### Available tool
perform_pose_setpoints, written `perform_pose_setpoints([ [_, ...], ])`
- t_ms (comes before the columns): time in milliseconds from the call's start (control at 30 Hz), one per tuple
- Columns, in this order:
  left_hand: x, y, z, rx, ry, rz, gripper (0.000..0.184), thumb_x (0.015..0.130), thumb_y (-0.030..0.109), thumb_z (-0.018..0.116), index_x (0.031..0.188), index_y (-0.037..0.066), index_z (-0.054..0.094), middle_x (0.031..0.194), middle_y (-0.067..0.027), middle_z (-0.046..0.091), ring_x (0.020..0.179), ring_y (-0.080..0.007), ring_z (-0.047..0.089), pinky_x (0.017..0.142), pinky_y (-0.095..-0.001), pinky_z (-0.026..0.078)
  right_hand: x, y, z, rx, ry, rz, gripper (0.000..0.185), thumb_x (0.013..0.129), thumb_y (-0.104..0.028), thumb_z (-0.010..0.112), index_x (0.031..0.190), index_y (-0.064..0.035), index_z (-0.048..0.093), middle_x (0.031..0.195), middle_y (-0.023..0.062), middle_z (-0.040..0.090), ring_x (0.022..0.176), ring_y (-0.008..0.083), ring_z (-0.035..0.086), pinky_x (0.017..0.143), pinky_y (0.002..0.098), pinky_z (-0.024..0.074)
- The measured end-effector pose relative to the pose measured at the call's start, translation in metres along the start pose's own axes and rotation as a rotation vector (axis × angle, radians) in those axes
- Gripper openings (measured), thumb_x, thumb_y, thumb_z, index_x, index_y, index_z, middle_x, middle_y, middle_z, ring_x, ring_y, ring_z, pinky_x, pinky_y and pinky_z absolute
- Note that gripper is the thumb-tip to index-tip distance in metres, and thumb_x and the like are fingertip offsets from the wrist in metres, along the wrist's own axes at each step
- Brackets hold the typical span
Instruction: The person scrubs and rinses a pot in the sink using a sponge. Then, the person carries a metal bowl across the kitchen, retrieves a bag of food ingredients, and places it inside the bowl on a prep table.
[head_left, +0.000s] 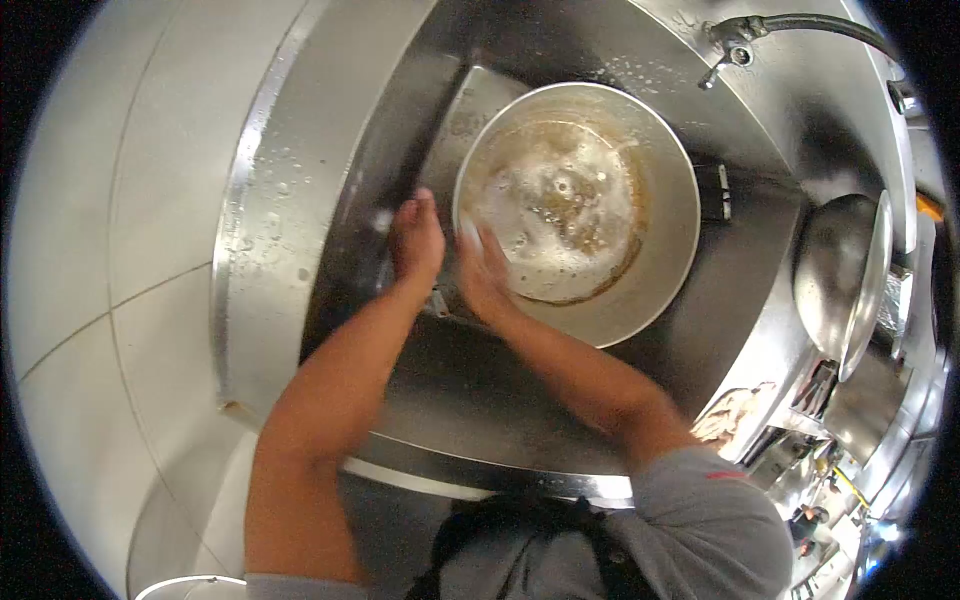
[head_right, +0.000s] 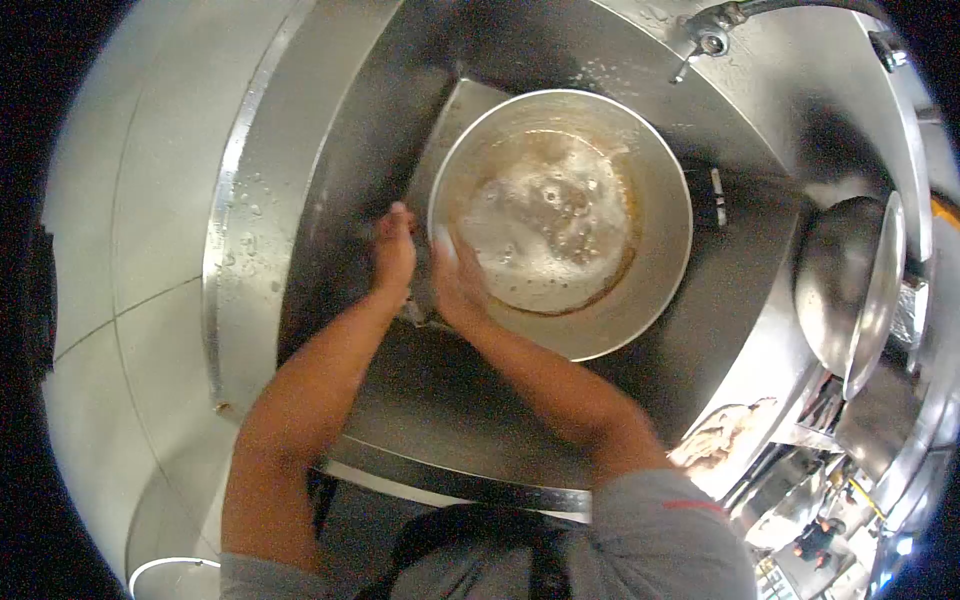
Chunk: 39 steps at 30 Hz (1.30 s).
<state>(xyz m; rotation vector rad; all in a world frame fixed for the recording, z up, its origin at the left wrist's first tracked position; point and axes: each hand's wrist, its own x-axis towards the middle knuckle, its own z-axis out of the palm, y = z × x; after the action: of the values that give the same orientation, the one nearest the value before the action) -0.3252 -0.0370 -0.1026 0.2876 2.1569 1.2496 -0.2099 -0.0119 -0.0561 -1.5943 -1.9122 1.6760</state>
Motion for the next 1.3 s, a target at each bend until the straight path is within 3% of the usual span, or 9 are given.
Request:
perform_pose_setpoints([
  [133,0.005,-0.003,0.0,0.151,-0.002,0.069,0.039,0.092,0.039,0.052,0.096,0.001,0.059,0.086,-0.0132,0.065,0.082,-0.0291,0.061,0.076,-0.0381,0.047,-0.007,0.059,0.019,-0.272,0.143,-0.226,0.047,0.093,-0.038,0.042,0.127,-0.0064,0.05,0.134,0.0237,0.045,0.123,0.0404,0.043,0.105,0.044,0.0325],
  [333,-0.012,0.012,-0.002,0.199,-0.063,0.144,0.056,0.073,0.039,0.077,0.106,0.0,0.054,0.091,-0.0146,0.063,0.085,-0.0251,0.061,0.078,-0.0369,0.047,-0.021,0.124,-0.225,-1.278,-0.658,0.192,0.063,0.08,-0.05,0.06,0.131,-0.014,0.051,0.14,0.0158,0.041,0.132,0.035,0.033,0.112,0.0495,0.0182],
  [467,-0.015,0.014,-0.001,0.171,-0.087,0.136,0.063,0.07,0.039,0.079,0.111,-0.001,0.052,0.095,-0.0148,0.063,0.088,-0.0254,0.061,0.079,-0.0362,0.048,0.129,0.139,-0.345,-1.534,0.111,-0.514,0.046,0.09,-0.029,0.049,0.129,-0.0047,0.047,0.131,0.0205,0.047,0.129,0.0355,0.036,0.108,0.0456,0.0286],
  [633,-0.024,0.024,-0.002,0.219,-0.094,0.067,0.059,0.073,0.037,0.077,0.112,-0.001,0.052,0.099,-0.0155,0.062,0.091,-0.0257,0.061,0.082,-0.0366,0.047,0.035,0.153,-0.126,-0.94,-0.069,0.064,0.049,0.091,-0.035,0.046,0.126,-0.0007,0.046,0.128,0.0271,0.046,0.123,0.0409,0.04,0.106,0.0482,0.0283],
  [867,-0.02,0.021,-0.001,0.256,-0.102,0.084,0.052,0.077,0.036,0.074,0.108,-0.001,0.054,0.1,-0.0152,0.062,0.093,-0.0271,0.06,0.083,-0.0369,0.046,0.054,0.076,0.026,0.157,0.091,-0.061,0.05,0.091,-0.036,0.047,0.123,0.0022,0.046,0.118,0.0292,0.05,0.111,0.0434,0.047,0.096,0.0514,0.0341],
  [1033,-0.025,0.03,-0.001,0.239,-0.122,0.036,0.046,0.078,0.034,0.073,0.102,-0.002,0.057,0.095,-0.014,0.063,0.09,-0.0269,0.061,0.082,-0.0365,0.046,0.031,0.187,-0.115,-1.059,-0.579,-0.737,0.044,0.079,-0.027,0.06,0.12,-0.0122,0.053,0.12,0.0165,0.049,0.111,0.0318,0.048,0.094,0.0433,0.0398],
  [1133,-0.027,0.027,-0.001,0.299,-0.067,0.147,0.033,0.078,0.03,0.073,0.088,0.002,0.06,0.083,-0.0093,0.064,0.076,-0.0195,0.06,0.072,-0.0332,0.047,0.063,0.198,-0.109,-1.036,-0.499,-1.231,0.033,0.083,-0.021,0.056,0.115,-0.0162,0.056,0.119,0.0099,0.05,0.109,0.03,0.048,0.093,0.0432,0.0412],
  [1233,-0.025,0.014,0.002,0.242,-0.044,0.239,0.032,0.078,0.03,0.073,0.085,0.002,0.06,0.082,-0.0089,0.064,0.077,-0.0191,0.059,0.073,-0.0334,0.046,0.102,0.177,-0.092,-0.979,-0.38,-1.315,0.026,0.086,-0.017,0.051,0.112,-0.0144,0.057,0.114,0.009,0.054,0.103,0.0291,0.053,0.09,0.0421,0.0442],
  [1300,-0.027,0.02,-0.001,0.275,-0.107,0.122,0.033,0.079,0.03,0.072,0.088,0.0,0.06,0.086,-0.011,0.063,0.082,-0.0227,0.06,0.076,-0.0351,0.046,0.148,0.149,-0.102,-0.701,-0.428,-0.832,0.025,0.088,-0.019,0.05,0.111,-0.0121,0.057,0.11,0.0123,0.057,0.098,0.03,0.056,0.088,0.0419,0.0453],
])
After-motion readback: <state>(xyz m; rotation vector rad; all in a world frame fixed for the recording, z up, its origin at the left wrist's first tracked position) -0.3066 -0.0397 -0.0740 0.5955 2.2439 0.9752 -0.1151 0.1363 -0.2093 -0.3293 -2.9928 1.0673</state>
